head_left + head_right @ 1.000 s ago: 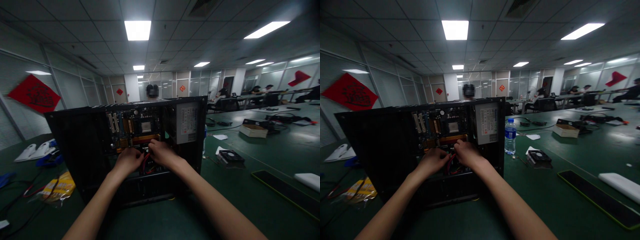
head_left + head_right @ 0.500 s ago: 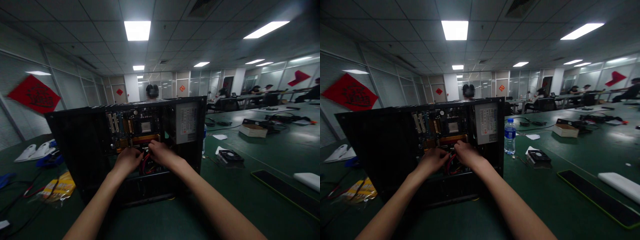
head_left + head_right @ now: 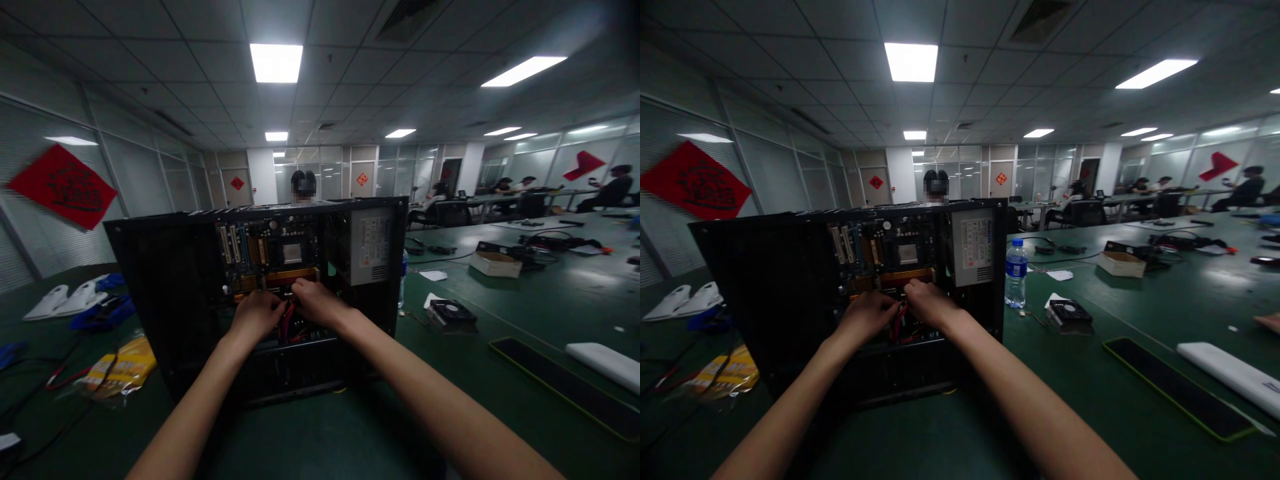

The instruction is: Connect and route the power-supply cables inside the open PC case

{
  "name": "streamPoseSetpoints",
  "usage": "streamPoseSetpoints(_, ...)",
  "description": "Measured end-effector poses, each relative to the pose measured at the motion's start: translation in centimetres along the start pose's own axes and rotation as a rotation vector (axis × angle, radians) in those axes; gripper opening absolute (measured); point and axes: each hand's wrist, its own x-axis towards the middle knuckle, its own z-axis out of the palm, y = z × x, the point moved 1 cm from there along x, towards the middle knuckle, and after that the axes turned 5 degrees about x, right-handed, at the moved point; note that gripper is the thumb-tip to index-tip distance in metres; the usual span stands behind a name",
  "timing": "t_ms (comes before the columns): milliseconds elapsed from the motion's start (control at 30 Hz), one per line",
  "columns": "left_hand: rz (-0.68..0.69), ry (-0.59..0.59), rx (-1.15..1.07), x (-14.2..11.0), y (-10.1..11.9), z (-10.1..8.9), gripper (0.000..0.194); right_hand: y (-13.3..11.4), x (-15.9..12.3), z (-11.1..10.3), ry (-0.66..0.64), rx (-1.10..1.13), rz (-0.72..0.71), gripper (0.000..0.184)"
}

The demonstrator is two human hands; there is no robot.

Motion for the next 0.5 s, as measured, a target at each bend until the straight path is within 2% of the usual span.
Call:
streamPoseSetpoints(333,0.060,-0.060,-0.095,-0.05,0.13,0.01,0.035,0.31,0.24,0.77,0.032,-0.059,-0.008,0.014)
streamPoseSetpoints(500,0.050,-0.042,-0.103,-0.08,0.06,0.17,0.036,-0.08,0.30,0.56,-0.020,-0.146,-0.005,0.014)
